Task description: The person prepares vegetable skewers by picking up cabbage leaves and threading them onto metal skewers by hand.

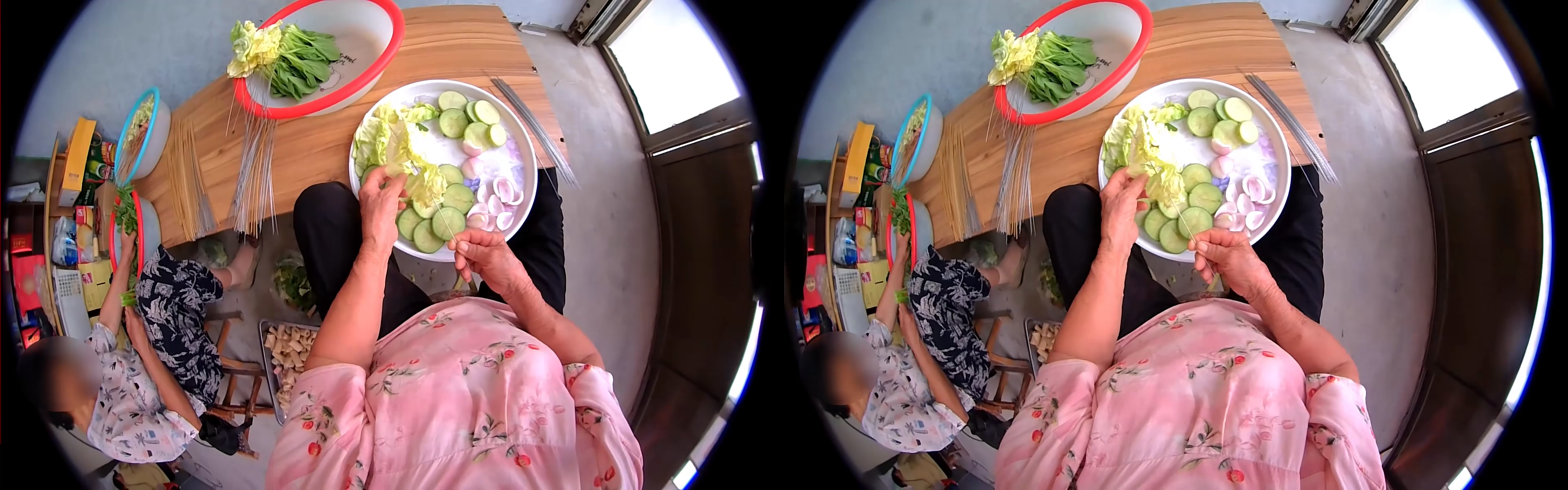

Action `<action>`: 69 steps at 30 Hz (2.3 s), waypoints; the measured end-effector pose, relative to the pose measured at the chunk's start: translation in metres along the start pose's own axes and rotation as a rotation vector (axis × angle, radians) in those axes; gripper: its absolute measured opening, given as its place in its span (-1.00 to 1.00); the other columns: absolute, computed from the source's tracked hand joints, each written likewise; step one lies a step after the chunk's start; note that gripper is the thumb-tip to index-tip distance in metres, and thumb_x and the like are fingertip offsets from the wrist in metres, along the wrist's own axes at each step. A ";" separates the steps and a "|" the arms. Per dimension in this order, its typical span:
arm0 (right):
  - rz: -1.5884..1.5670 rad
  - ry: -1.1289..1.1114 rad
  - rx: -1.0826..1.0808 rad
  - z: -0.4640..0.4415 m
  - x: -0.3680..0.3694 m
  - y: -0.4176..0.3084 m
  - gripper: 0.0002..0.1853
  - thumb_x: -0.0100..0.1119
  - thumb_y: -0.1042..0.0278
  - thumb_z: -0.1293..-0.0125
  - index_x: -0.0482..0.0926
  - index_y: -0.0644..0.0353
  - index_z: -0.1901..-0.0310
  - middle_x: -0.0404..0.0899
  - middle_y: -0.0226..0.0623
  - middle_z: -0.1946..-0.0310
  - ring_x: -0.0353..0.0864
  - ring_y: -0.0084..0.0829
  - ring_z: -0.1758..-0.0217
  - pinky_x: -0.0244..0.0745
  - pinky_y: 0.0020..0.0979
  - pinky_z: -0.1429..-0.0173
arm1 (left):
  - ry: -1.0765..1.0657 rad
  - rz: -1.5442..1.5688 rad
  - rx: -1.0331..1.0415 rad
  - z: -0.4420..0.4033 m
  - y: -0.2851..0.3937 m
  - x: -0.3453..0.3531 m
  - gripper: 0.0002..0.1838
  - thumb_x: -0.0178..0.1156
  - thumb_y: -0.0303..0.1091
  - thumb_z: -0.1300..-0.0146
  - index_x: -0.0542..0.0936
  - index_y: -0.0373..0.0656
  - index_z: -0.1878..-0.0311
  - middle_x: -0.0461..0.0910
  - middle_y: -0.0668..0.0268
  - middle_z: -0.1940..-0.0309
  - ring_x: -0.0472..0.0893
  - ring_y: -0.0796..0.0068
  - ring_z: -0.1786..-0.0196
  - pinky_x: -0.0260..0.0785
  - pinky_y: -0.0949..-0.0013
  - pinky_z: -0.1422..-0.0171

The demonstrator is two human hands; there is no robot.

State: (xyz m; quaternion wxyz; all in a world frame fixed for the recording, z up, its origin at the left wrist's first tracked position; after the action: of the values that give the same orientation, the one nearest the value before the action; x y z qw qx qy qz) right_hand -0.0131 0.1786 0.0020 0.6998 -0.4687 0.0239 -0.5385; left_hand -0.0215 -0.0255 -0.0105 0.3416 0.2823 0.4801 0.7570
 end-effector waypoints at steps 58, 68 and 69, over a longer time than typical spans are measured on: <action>0.012 0.438 -0.173 -0.005 -0.038 0.002 -0.86 0.11 0.36 -0.27 0.60 0.20 0.36 0.29 -0.62 0.74 0.04 -0.80 0.79 -0.14 -0.67 0.73 | 0.181 0.027 0.077 0.004 0.001 -0.025 -0.84 0.20 -0.42 -0.12 0.59 -0.33 0.27 0.53 0.37 0.51 0.43 0.69 0.60 0.26 0.59 0.54; 0.022 0.538 -0.157 -0.004 -0.039 0.000 -0.87 0.10 0.36 -0.27 0.60 0.21 0.34 0.27 -0.63 0.73 0.04 -0.79 0.78 -0.12 -0.66 0.73 | 0.235 0.121 0.073 0.007 0.004 -0.029 -0.86 0.20 -0.37 -0.14 0.57 -0.23 0.29 0.54 0.39 0.53 0.48 0.67 0.60 0.32 0.63 0.51; 0.021 0.540 -0.157 -0.005 -0.045 0.002 -0.87 0.10 0.36 -0.27 0.60 0.21 0.34 0.27 -0.63 0.73 0.04 -0.79 0.78 -0.12 -0.66 0.73 | 0.224 0.145 0.054 0.007 0.005 -0.030 -0.87 0.20 -0.36 -0.15 0.57 -0.22 0.29 0.54 0.39 0.53 0.49 0.66 0.59 0.33 0.61 0.50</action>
State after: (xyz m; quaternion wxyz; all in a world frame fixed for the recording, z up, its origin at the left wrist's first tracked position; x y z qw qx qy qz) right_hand -0.0334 0.2100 -0.0230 0.6351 -0.3610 0.2559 -0.6331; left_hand 0.0011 -0.0470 -0.0067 0.2225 0.2389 0.5139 0.7933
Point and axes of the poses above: each hand's wrist, its own z-axis away from the middle knuckle, its own x-axis out of the palm, y = z × x, the point moved 4 cm from there along -z, towards the middle knuckle
